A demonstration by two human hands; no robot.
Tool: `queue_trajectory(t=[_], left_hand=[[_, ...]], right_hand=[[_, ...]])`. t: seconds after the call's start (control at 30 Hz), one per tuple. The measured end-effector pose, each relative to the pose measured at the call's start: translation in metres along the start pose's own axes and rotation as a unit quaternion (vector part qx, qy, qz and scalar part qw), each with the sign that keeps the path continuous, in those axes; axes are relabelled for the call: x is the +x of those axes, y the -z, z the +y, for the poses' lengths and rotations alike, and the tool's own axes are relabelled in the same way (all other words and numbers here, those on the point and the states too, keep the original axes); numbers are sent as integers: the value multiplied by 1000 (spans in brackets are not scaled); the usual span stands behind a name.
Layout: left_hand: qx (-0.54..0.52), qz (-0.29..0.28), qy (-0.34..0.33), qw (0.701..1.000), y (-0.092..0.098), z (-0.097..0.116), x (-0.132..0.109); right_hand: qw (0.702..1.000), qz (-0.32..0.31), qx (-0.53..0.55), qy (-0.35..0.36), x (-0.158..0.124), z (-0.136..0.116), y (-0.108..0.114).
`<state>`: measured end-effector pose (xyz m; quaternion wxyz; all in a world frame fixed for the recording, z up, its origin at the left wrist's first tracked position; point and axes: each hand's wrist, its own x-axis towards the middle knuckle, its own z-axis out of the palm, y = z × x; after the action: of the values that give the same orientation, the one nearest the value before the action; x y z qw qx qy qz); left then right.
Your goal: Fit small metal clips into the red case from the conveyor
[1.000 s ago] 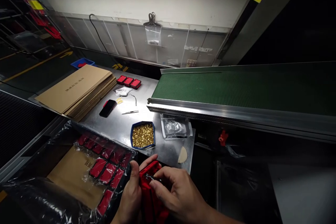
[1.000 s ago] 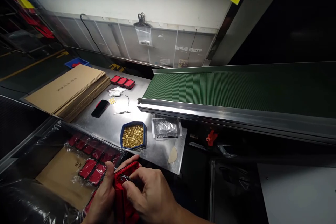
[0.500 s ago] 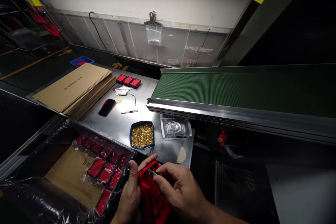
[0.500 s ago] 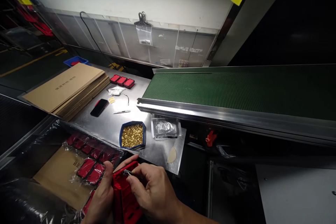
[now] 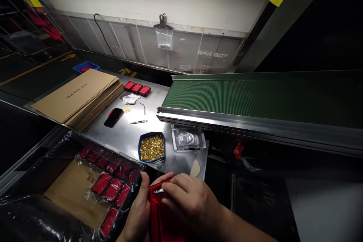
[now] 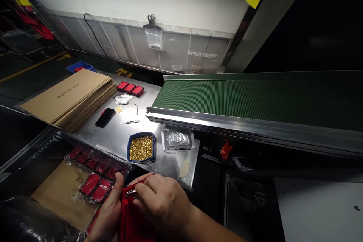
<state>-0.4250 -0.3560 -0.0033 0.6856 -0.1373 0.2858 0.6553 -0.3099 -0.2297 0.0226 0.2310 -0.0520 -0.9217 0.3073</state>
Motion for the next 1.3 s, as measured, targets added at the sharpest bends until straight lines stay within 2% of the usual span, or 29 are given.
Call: queue_trajectory(t=[0.17,0.3,0.4,0.53,0.73,0.83,0.93,1.03,1.13,1.2,1.23,1.3], left_hand=[[46,-4,20,999,-7,4,-3],[54,-7,29,998,-12,8,-3],[67,-21,35,997,-16,8,-2],[76,-36,46,995,-18,6,-1],[76,-27,51,995,-17,8,-2],[67,-29,55,996,-18,8,-1],[48,-21,67,996,-19,7,-2],[-3,24,43,999,-23,7,-5],[-45,93,3,995,-29,4,-8],[-33,135,-9,990,-32,0,-7],[-18,148,-13,989,-32,-2,-6],[27,161,-20,986,-29,-7,-1]], right_hand=[[996,59,-33,60,1,1,1],[996,86,-14,25,-3,2,3],[998,57,6,-6,-4,4,6],[999,29,-10,24,-1,5,8],[999,17,-37,35,1,6,8],[999,33,-14,28,0,5,9],[995,68,68,-26,-3,2,11],[975,106,169,-95,-9,-3,10],[958,147,218,-113,-19,-7,1],[941,162,257,-147,-24,-9,-8],[925,168,291,-179,-26,-9,-13],[872,182,374,-258,-25,-8,-18]])
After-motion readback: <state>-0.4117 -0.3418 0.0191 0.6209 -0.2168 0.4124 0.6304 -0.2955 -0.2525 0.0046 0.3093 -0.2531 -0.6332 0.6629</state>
